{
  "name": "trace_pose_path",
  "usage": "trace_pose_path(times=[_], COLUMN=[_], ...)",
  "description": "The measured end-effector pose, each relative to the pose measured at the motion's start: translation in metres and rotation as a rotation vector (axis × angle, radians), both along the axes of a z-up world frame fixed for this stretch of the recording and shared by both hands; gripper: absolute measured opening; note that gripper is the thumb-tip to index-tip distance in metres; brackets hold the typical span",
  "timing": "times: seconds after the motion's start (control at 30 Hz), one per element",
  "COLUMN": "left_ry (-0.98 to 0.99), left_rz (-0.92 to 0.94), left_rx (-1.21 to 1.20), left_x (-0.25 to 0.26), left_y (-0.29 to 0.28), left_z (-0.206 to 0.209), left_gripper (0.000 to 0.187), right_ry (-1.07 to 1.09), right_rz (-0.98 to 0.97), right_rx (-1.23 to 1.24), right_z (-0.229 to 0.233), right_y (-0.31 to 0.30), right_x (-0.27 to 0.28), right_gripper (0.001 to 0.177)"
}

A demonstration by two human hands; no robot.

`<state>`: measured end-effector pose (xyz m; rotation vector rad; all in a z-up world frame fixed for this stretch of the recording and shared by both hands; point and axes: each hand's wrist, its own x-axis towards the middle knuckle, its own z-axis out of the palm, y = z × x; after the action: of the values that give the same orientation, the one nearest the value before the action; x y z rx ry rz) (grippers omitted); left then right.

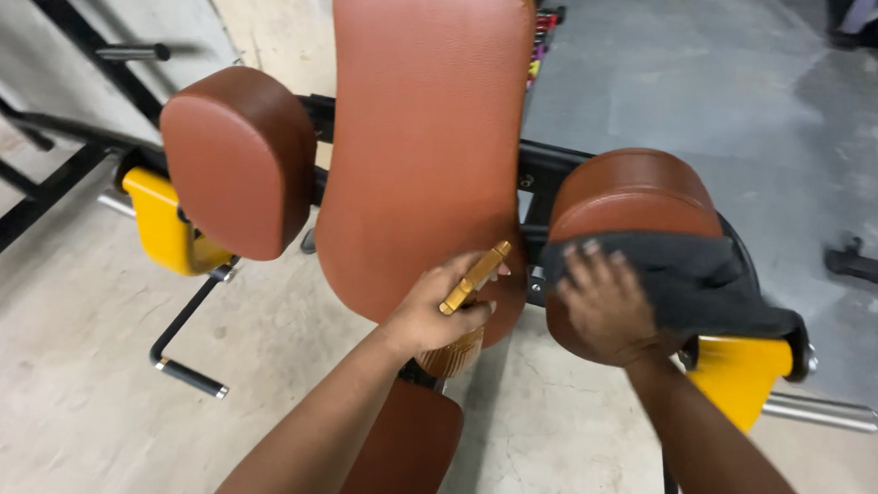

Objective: Cleaning and wiping down a gym machine using a spray bottle and cloth.

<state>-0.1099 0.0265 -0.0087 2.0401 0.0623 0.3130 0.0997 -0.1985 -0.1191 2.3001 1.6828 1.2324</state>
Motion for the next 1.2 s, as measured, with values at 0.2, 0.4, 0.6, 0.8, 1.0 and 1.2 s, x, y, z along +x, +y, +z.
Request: trace_pose_path(times=[0.2, 0.4, 0.6, 0.8, 1.0, 1.2], left_ry=[-0.096, -0.209, -0.195, -0.515, -0.494, -0.603], left_rz=[-0.069, -0.148, -0.182, -0.083, 0.041, 0.007], left_rx=[-0.013, -0.085, -0.102, 0.178, 0.163, 0.125], left_x=[0.001, -0.013, -0.018, 0.036, 0.092, 0.129], left_y=[0.013, 0.067, 0.143, 0.215, 0.235, 0.242], left_z=[0.008, 0.02, 0.088, 0.153, 0.194, 0.194], left_gripper=[0.048, 0.05, 0.049, 0.037, 0.036, 0.037], right_ry=[-0.081, 0.169, 0.128, 0.121, -0.017, -0.049], right_rz=[0.155, -0.332, -0.136, 0.021, -0.045, -0.034], right_rx=[-0.156, -0.027, 0.52, 0.838, 0.678, 0.787], right_z=[-0.04, 0.1, 0.197, 0.277, 0.283, 0.264], right_y=[-0.01, 0.029, 0.116, 0.257, 0.31, 0.31], right_x=[-0.026, -0.028, -0.01, 0.036, 0.036, 0.045], right_gripper=[0.04, 0.025, 0.05, 0.065, 0.077, 0.083])
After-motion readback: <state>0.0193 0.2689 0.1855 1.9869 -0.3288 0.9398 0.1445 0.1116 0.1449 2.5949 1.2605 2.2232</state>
